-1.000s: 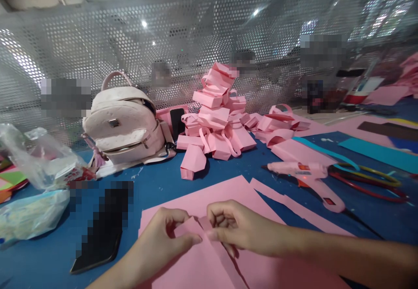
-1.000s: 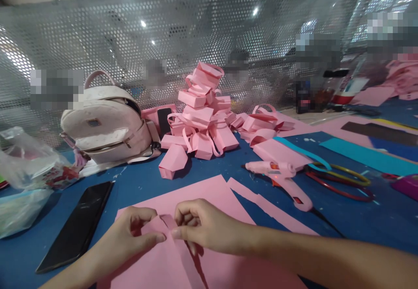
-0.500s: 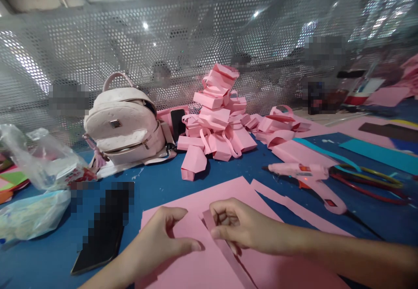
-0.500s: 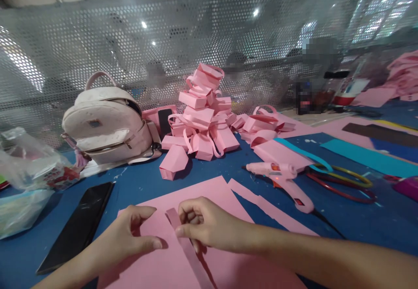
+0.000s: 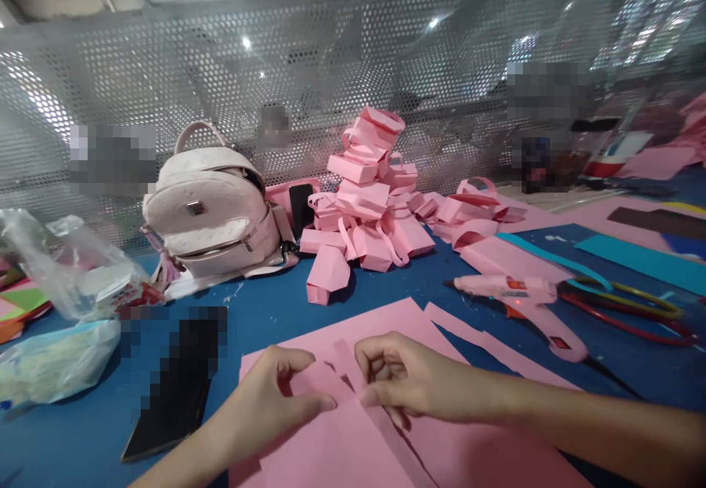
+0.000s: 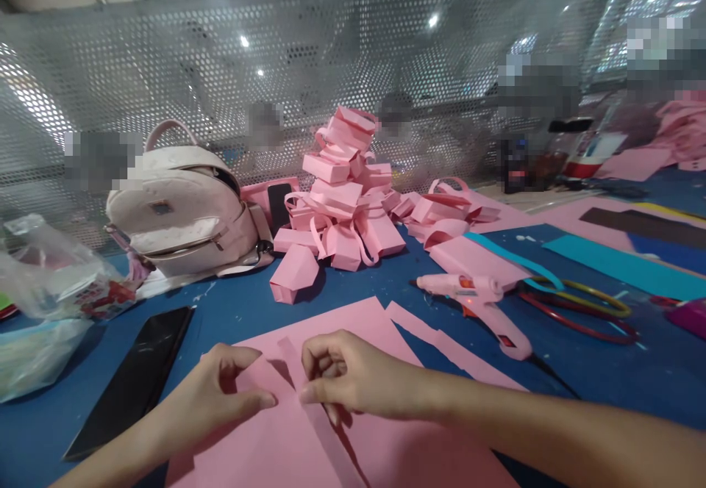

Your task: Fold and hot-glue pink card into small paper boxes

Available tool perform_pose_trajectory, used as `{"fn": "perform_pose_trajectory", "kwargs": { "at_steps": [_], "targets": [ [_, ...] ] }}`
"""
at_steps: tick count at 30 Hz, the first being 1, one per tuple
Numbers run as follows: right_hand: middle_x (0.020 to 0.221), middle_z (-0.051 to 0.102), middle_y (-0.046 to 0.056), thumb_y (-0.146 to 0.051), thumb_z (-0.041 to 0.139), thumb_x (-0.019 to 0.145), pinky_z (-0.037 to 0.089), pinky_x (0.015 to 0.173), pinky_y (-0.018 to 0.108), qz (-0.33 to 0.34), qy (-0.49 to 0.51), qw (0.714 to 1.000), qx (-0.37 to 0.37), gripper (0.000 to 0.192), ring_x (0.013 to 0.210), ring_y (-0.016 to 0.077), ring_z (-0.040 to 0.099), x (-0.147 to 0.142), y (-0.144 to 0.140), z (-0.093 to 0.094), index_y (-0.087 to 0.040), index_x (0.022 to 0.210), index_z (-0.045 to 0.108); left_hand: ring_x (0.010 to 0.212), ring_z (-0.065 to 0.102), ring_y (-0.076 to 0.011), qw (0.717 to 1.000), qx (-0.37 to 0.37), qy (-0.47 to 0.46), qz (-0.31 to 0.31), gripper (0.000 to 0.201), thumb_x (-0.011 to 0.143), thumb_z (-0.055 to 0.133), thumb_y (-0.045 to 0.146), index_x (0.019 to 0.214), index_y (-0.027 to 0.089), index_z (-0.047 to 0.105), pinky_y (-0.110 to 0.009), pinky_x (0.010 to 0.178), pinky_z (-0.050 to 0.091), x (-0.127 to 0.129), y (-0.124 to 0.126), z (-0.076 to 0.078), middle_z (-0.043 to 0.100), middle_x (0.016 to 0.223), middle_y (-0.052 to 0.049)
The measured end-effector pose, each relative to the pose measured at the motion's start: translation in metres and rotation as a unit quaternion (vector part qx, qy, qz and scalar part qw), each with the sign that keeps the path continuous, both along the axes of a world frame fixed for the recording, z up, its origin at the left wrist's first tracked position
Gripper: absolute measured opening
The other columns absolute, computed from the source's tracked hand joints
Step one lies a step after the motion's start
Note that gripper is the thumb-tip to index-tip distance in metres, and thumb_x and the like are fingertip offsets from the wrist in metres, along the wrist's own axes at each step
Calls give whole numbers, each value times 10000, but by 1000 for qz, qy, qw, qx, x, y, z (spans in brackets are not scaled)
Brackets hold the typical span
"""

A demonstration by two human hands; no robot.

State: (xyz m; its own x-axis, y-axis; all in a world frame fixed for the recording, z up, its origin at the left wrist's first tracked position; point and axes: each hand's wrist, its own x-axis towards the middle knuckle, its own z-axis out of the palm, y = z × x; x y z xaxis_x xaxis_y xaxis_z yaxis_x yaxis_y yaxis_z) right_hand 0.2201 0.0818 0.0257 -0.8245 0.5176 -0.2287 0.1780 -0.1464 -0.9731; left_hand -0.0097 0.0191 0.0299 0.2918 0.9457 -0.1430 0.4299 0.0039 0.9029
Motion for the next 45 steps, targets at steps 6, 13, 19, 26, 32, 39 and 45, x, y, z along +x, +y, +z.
{"fn": "perform_pose_trajectory", "kwargs": {
  "at_steps": [6, 13, 19, 26, 32, 39, 45],
  "targets": [
    [513, 492, -104, -422, 780, 803, 271, 364, 135, 28, -9, 999, -28, 359, 392, 52, 495, 2, 3, 0, -191, 769, 507, 643, 571, -163, 1000, -6, -14, 16, 226, 803, 718, 319, 675, 133, 715, -241, 576, 445, 0, 1, 1, 642, 650, -14],
    [492, 505, -105, -320, 775, 790, 326, 391, 131, 31, -2, 1000, -8, 280, 374, 40, 473, 2, 7, -1, -178, 748, 537, 639, 584, -164, 1000, -8, -24, 16, 258, 808, 727, 358, 681, 135, 722, -234, 559, 437, 0, 1, 4, 639, 637, -15],
    [462, 503, -104, -255, 714, 816, 270, 342, 131, 60, -31, 997, -23, 200, 354, 54, 451, 4, 10, 1, -187, 748, 538, 634, 583, -161, 999, -8, -33, 12, 249, 826, 715, 354, 729, 126, 741, -239, 572, 441, -3, 3, 2, 657, 659, -17],
    [460, 516, -98, -353, 783, 791, 273, 331, 125, 60, -10, 998, -22, 296, 349, 43, 431, 5, 12, 2, -175, 746, 551, 643, 586, -164, 999, -14, -28, 9, 238, 828, 717, 353, 791, 122, 765, -245, 583, 446, -7, 4, -2, 683, 696, -29],
    [480, 545, -91, -318, 766, 811, 283, 332, 121, 66, -40, 997, -13, 273, 357, 42, 444, 6, 12, 4, -180, 750, 539, 638, 591, -165, 999, -13, -42, 7, 248, 827, 724, 363, 783, 123, 762, -249, 586, 450, -7, 5, -1, 684, 691, -31],
    [460, 523, -92, -328, 777, 796, 270, 332, 134, 73, -23, 997, -29, 243, 355, 56, 470, 7, 15, 2, -164, 786, 599, 637, 592, -164, 999, -15, -40, 11, 261, 821, 732, 383, 793, 126, 767, -236, 557, 437, -8, 5, -3, 676, 684, -25],
    [499, 557, -79, -401, 838, 739, 332, 368, 134, 85, -48, 995, -20, 347, 370, 52, 494, 6, 13, 4, -165, 742, 584, 622, 594, -162, 998, -15, -54, 11, 269, 826, 733, 388, 773, 126, 761, -240, 558, 434, -7, 4, -2, 668, 668, -20]
  ]
}}
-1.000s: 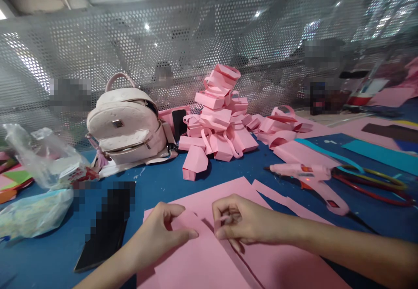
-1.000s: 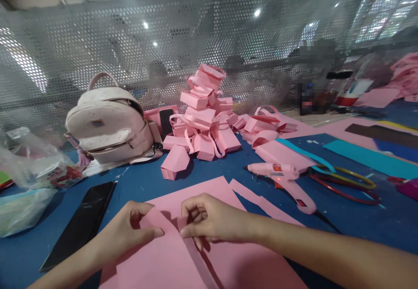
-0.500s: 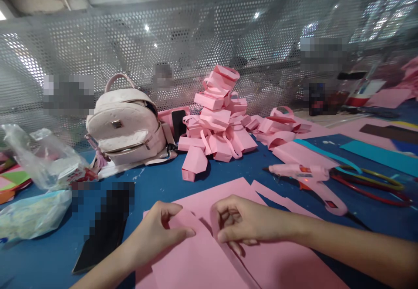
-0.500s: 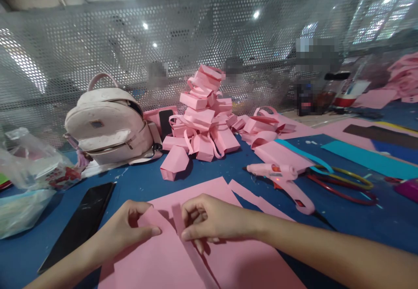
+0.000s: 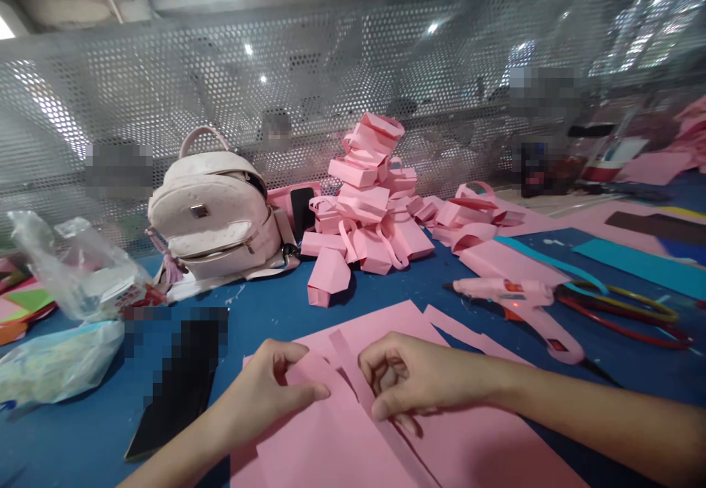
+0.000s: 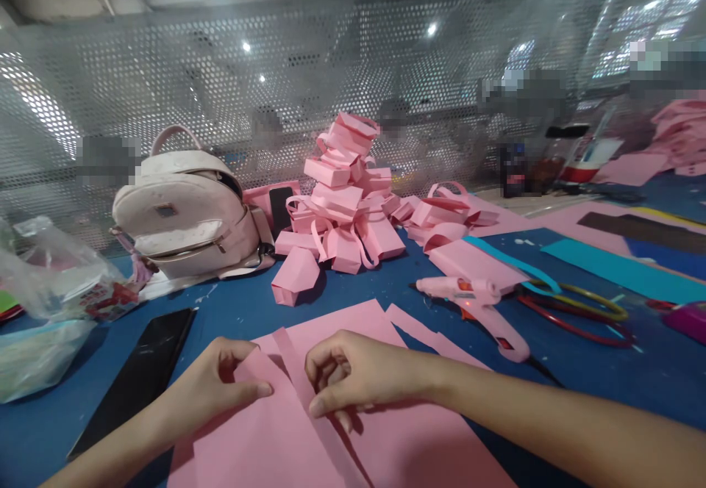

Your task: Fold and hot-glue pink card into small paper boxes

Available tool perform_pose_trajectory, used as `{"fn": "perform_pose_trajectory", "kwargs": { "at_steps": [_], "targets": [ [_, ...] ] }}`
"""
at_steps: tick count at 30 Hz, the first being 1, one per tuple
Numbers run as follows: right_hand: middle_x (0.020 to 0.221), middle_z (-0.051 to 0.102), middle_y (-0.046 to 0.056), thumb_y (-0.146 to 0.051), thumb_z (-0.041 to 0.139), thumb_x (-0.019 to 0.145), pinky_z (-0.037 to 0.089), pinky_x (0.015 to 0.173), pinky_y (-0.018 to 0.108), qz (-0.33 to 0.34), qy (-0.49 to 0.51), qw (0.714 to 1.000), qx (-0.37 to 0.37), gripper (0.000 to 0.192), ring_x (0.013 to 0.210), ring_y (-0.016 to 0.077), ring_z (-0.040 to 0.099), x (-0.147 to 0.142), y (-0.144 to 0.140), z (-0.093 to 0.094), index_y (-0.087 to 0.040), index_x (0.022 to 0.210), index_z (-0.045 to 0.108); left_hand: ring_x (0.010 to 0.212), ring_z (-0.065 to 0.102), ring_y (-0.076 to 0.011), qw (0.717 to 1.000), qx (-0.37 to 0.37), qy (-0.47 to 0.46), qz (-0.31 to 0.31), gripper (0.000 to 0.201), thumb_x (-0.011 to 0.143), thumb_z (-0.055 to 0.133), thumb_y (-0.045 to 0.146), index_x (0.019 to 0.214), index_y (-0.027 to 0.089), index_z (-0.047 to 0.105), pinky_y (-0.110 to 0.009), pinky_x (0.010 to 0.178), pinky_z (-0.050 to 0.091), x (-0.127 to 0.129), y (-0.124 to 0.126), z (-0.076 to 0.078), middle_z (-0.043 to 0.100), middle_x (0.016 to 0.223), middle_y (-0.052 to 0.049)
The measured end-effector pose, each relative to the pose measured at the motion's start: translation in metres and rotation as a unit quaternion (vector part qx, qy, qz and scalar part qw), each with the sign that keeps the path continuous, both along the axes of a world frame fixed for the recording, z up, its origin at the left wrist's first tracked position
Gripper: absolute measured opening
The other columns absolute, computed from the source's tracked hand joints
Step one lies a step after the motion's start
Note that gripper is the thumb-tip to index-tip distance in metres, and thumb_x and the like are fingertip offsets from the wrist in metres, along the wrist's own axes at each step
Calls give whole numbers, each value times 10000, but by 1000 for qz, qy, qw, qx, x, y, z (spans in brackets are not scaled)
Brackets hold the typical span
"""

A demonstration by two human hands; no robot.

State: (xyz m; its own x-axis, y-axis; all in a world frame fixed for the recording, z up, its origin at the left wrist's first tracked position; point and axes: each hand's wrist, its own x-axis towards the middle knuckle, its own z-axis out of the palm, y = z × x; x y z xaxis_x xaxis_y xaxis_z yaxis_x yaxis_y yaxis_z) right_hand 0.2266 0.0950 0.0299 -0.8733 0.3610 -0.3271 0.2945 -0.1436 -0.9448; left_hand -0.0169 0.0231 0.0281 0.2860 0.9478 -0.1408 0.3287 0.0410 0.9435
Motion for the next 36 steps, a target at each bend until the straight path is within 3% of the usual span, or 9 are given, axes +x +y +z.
{"fn": "perform_pose_trajectory", "kwargs": {
  "at_steps": [3, 8, 16, 22, 27, 32, 36],
  "targets": [
    [529, 572, -76, -413, 864, 705, 399, 423, 152, -5, 7, 1000, 6, 371, 382, 51, 510, 0, 1, -2, -156, 750, 600, 628, 595, -163, 1000, -6, 1, 1, 269, 822, 736, 387, 794, 121, 766, -237, 560, 439, 0, 0, 0, 676, 680, -22],
    [535, 556, -77, -430, 873, 697, 352, 392, 147, 11, 13, 1000, -16, 384, 393, 60, 524, 2, 3, -3, -150, 792, 628, 633, 597, -166, 1000, -9, 6, 4, 299, 801, 753, 419, 797, 121, 770, -232, 551, 439, -1, 1, -2, 684, 684, -28],
    [533, 595, -68, -415, 920, 616, 454, 439, 157, 8, 9, 1000, -15, 414, 385, 49, 510, 3, 3, -3, -145, 725, 626, 623, 600, -161, 1000, -17, 4, 4, 285, 804, 748, 407, 808, 123, 766, -233, 560, 448, -3, 1, -4, 689, 693, -27],
    [474, 581, -65, -413, 893, 675, 304, 353, 130, 29, 4, 999, -42, 382, 358, 47, 480, 4, 2, 3, -144, 739, 631, 612, 603, -164, 1000, -9, -3, -2, 281, 814, 748, 397, 824, 118, 774, -245, 573, 459, -3, 1, -2, 697, 696, -32],
    [498, 598, -59, -399, 906, 655, 343, 381, 127, 28, 3, 999, -25, 371, 372, 47, 510, 5, 2, 2, -131, 746, 666, 622, 608, -158, 1000, -13, -5, -5, 273, 806, 750, 386, 814, 114, 774, -241, 586, 469, -4, 2, -3, 711, 720, -36],
    [467, 579, -58, -443, 892, 663, 327, 346, 134, 50, 15, 998, -29, 392, 350, 46, 455, 5, 4, 0, -122, 755, 685, 637, 631, -170, 999, -31, -19, -15, 294, 796, 759, 399, 820, 107, 780, -247, 594, 486, -5, 3, -4, 730, 755, -53],
    [523, 623, -36, -450, 890, 662, 339, 359, 135, 53, -9, 999, -1, 393, 408, 70, 535, 6, 4, 0, -133, 744, 672, 641, 636, -171, 1000, -20, -7, -9, 293, 793, 767, 405, 844, 117, 793, -241, 589, 486, -6, 4, -5, 738, 758, -48]
  ]
}}
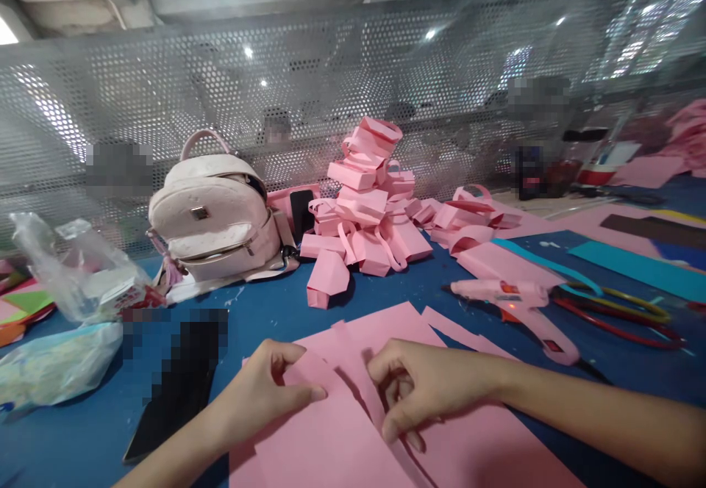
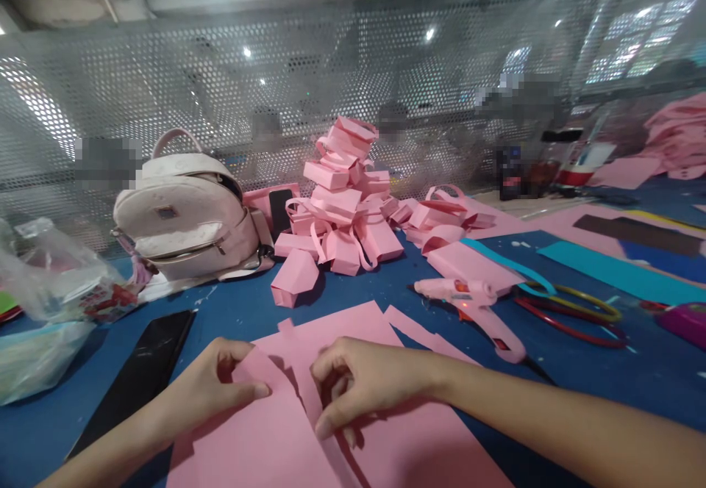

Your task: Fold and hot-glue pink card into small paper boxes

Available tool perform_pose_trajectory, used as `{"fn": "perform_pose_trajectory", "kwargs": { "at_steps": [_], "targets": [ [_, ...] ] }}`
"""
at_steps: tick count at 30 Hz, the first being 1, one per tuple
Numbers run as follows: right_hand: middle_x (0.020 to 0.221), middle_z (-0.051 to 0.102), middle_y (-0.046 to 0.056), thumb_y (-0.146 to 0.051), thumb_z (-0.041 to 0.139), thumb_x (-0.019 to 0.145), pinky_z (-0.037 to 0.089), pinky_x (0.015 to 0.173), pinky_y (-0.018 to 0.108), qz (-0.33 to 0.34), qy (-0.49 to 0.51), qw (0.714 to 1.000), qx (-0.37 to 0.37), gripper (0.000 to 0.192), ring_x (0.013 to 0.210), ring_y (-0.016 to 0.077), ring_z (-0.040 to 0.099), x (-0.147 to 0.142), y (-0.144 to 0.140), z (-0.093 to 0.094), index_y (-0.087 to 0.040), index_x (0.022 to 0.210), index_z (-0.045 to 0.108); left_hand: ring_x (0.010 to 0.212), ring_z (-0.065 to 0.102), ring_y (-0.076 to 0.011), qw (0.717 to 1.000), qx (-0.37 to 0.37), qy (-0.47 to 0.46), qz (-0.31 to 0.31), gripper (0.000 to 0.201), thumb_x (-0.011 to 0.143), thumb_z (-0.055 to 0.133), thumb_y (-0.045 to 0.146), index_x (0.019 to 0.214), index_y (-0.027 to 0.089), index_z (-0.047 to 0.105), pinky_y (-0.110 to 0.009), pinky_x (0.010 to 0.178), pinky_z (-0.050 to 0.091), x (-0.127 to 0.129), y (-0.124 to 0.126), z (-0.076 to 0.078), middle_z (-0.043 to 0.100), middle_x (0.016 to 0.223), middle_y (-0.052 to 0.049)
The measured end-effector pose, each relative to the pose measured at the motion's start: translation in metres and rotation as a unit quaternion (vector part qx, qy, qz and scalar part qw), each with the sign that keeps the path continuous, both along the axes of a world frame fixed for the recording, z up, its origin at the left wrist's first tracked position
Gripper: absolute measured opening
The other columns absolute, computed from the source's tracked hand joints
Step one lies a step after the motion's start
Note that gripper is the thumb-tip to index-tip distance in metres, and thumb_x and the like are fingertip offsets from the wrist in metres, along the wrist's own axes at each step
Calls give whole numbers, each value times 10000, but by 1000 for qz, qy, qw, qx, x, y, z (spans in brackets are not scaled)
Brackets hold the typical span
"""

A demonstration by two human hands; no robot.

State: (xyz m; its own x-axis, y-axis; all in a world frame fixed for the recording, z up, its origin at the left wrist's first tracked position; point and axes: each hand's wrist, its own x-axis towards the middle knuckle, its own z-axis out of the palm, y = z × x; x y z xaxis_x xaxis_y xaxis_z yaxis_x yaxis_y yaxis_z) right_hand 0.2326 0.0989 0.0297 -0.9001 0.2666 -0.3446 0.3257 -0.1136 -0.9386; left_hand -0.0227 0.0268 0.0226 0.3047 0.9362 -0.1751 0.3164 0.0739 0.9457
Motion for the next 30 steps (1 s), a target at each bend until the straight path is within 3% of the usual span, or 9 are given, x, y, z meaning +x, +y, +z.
{"fn": "perform_pose_trajectory", "kwargs": {
  "at_steps": [8, 17, 24, 30],
  "targets": [
    [590, 657, -3, -454, 895, 651, 369, 401, 147, 19, -2, 1000, -15, 413, 433, 59, 518, 3, 3, -2, -104, 783, 720, 661, 650, -182, 1000, -6, -15, -15, 285, 805, 759, 390, 822, 106, 781, -257, 613, 501, -1, 0, 1, 739, 766, -63],
    [543, 640, -8, -451, 944, 546, 395, 408, 130, 0, -22, 1000, -22, 448, 459, 75, 563, 3, 2, -3, -105, 695, 701, 640, 623, -164, 1000, 5, 7, -5, 251, 798, 757, 362, 799, 111, 777, -246, 602, 483, -1, 1, 1, 720, 743, -47],
    [575, 658, -8, -420, 934, 587, 399, 405, 118, 6, -22, 1000, -16, 414, 464, 68, 561, 5, 2, -4, -105, 770, 737, 616, 619, -156, 1000, -8, 12, -2, 252, 799, 743, 367, 803, 117, 772, -237, 579, 473, -1, 0, 2, 723, 739, -40],
    [604, 676, 6, -422, 950, 529, 490, 490, 139, 11, -41, 999, -4, 460, 537, 102, 628, 7, 4, -2, -96, 786, 753, 656, 636, -173, 1000, 3, 13, -6, 251, 798, 746, 367, 800, 117, 774, -241, 594, 482, 0, 0, 3, 730, 753, -49]
  ]
}}
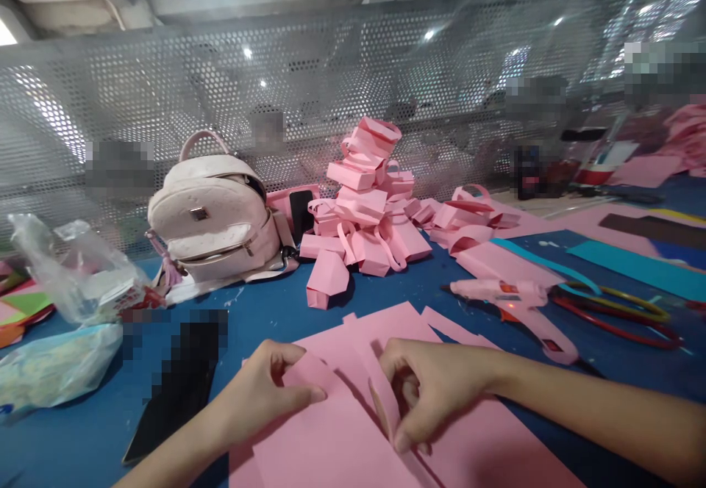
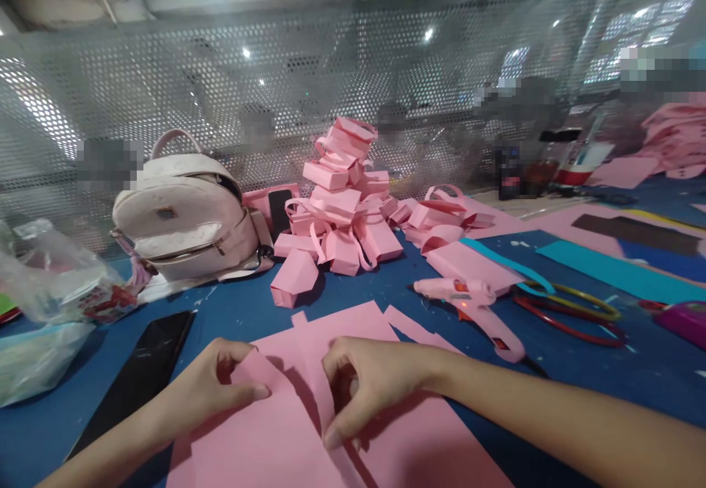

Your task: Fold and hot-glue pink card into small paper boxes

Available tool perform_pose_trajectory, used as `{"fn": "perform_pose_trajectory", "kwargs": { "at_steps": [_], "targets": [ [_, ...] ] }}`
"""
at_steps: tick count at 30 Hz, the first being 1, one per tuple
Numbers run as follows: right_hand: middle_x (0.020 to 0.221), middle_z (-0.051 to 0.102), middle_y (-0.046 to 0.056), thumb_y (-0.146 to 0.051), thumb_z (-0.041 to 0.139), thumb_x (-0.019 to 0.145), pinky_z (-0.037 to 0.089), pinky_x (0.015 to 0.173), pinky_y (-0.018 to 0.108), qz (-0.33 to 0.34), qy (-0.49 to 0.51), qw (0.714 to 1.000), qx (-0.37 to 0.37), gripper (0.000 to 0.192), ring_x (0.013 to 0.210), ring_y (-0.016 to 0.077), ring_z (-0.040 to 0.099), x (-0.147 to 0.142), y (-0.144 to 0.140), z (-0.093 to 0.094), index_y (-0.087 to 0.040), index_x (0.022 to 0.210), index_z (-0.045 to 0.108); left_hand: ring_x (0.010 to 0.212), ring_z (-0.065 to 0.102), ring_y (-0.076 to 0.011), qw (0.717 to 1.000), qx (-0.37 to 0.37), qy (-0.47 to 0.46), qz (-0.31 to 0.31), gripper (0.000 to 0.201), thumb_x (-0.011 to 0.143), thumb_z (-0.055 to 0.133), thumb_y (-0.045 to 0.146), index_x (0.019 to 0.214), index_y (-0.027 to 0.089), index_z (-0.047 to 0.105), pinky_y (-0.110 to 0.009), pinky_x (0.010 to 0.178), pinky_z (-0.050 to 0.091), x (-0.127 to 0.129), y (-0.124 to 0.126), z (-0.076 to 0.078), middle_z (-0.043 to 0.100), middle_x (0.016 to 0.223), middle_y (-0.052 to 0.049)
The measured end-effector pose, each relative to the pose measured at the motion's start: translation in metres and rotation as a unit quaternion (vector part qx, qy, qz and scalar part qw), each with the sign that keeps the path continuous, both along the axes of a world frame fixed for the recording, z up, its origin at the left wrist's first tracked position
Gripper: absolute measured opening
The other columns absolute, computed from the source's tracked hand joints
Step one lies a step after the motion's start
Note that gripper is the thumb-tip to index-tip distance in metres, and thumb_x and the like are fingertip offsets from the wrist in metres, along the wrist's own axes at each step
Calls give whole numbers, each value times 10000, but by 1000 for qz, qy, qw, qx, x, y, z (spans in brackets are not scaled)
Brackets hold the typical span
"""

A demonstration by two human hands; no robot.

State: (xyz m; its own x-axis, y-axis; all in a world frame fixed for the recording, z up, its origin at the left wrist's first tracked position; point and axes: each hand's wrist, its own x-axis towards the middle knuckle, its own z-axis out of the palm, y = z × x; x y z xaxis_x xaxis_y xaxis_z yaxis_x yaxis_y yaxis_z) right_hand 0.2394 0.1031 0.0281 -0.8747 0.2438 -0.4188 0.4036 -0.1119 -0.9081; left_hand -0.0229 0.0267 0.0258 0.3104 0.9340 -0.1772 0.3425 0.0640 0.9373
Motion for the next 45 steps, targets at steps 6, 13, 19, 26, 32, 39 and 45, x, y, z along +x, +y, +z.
{"fn": "perform_pose_trajectory", "kwargs": {
  "at_steps": [6, 13, 19, 26, 32, 39, 45],
  "targets": [
    [628, 677, -4, -424, 951, 529, 470, 472, 130, 24, 19, 999, 28, 461, 539, 103, 626, -1, 0, 4, -109, 795, 745, 641, 636, -171, 1000, -6, -1, 1, 287, 792, 753, 401, 829, 119, 784, -245, 593, 488, -1, 1, -1, 734, 752, -48],
    [653, 674, -9, -440, 954, 511, 461, 468, 139, 29, 0, 999, 17, 498, 551, 103, 613, 1, 1, 1, -111, 823, 747, 629, 628, -165, 1000, -3, 2, 5, 265, 787, 757, 392, 797, 129, 781, -245, 594, 486, -1, 1, 0, 724, 728, -38],
    [583, 633, -36, -436, 949, 527, 370, 399, 113, 47, 9, 998, 47, 435, 463, 52, 516, -2, -1, 8, -122, 686, 693, 649, 630, -172, 1000, 12, 5, 6, 246, 808, 739, 364, 846, 129, 799, -244, 599, 480, -1, 1, 1, 732, 747, -38],
    [565, 620, -42, -456, 956, 486, 378, 417, 118, 34, -19, 998, 45, 480, 485, 62, 521, 0, -2, 6, -112, 721, 717, 615, 614, -161, 1000, 11, 9, 13, 245, 793, 755, 365, 792, 122, 784, -225, 554, 456, -1, 1, 4, 705, 699, -22],
    [577, 625, -44, -457, 958, 481, 376, 418, 128, 37, -9, 998, 56, 491, 467, 56, 503, 0, -1, 4, -117, 758, 737, 664, 664, -182, 1000, 9, -8, 11, 225, 781, 759, 344, 777, 120, 781, -237, 592, 498, -2, 3, 3, 747, 758, -51],
    [648, 647, -42, -400, 937, 570, 405, 468, 132, 56, 29, 996, 55, 419, 505, 58, 540, -3, 2, 4, -136, 799, 705, 713, 692, -191, 1000, -9, -25, -4, 184, 734, 640, 164, 822, 121, 795, -246, 644, 523, 3, 2, 9, 764, 793, -44],
    [490, 489, -95, -440, 730, 828, 346, 375, 152, 4, 14, 999, 37, 297, 382, 70, 450, -3, 1, -1, -184, 813, 581, 841, 673, -230, 998, 43, 14, 33, 190, 781, 647, 232, 933, 132, 702, -307, 758, 533, -2, 6, 2, 718, 867, -52]
  ]
}}
